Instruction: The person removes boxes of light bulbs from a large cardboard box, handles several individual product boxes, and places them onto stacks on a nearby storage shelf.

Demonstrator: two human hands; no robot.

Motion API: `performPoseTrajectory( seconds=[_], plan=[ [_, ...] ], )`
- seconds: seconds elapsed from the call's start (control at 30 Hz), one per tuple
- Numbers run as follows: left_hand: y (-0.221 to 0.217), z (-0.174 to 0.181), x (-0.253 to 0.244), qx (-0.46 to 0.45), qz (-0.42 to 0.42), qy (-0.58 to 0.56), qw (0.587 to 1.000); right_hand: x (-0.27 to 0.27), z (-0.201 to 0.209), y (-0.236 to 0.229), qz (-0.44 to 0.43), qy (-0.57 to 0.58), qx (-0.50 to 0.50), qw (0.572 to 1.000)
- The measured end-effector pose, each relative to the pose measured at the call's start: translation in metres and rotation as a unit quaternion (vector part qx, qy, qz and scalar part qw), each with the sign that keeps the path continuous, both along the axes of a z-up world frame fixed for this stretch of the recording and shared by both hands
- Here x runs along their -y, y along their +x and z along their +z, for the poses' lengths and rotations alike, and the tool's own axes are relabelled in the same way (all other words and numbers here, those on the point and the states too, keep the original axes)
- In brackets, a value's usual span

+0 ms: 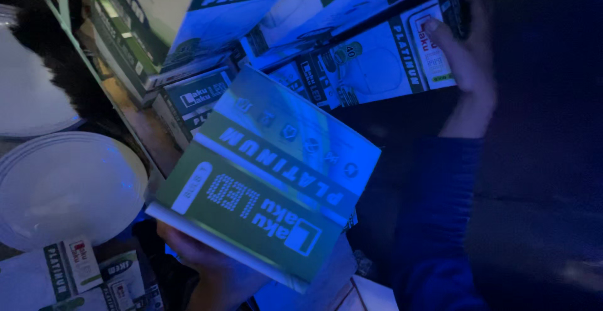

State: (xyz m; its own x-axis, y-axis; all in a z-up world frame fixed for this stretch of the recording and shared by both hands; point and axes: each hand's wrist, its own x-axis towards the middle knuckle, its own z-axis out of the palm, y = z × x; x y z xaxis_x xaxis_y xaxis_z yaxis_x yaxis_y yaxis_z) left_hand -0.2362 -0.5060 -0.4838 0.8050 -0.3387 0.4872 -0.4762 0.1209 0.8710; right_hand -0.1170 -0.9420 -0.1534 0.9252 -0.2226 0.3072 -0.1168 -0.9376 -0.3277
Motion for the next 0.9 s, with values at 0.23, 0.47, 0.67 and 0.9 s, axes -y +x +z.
performPoseTrajectory(
  seconds=[0.23, 0.47, 0.67, 0.9],
  plan=[
    [0.006, -0.001, 0.009, 0.069, 0.011, 0.025, 0.997, 0.004, 0.0, 0.003, 0.028, 0.035, 0.001, 0.999],
    [-0.006, -0.002, 0.015, 0.112, 0.003, 0.048, 0.993, -0.003, 0.003, 0.005, -0.006, 0.03, -0.006, 1.0],
    [-0.004, -0.002, 0.018, 0.119, 0.004, 0.047, 0.992, 0.0, 0.001, 0.005, -0.02, 0.046, 0.002, 0.999],
    [-0.005, 0.0, 0.022, 0.122, 0.015, 0.05, 0.991, -0.003, 0.002, 0.004, -0.027, -0.04, -0.004, 0.999]
  ],
)
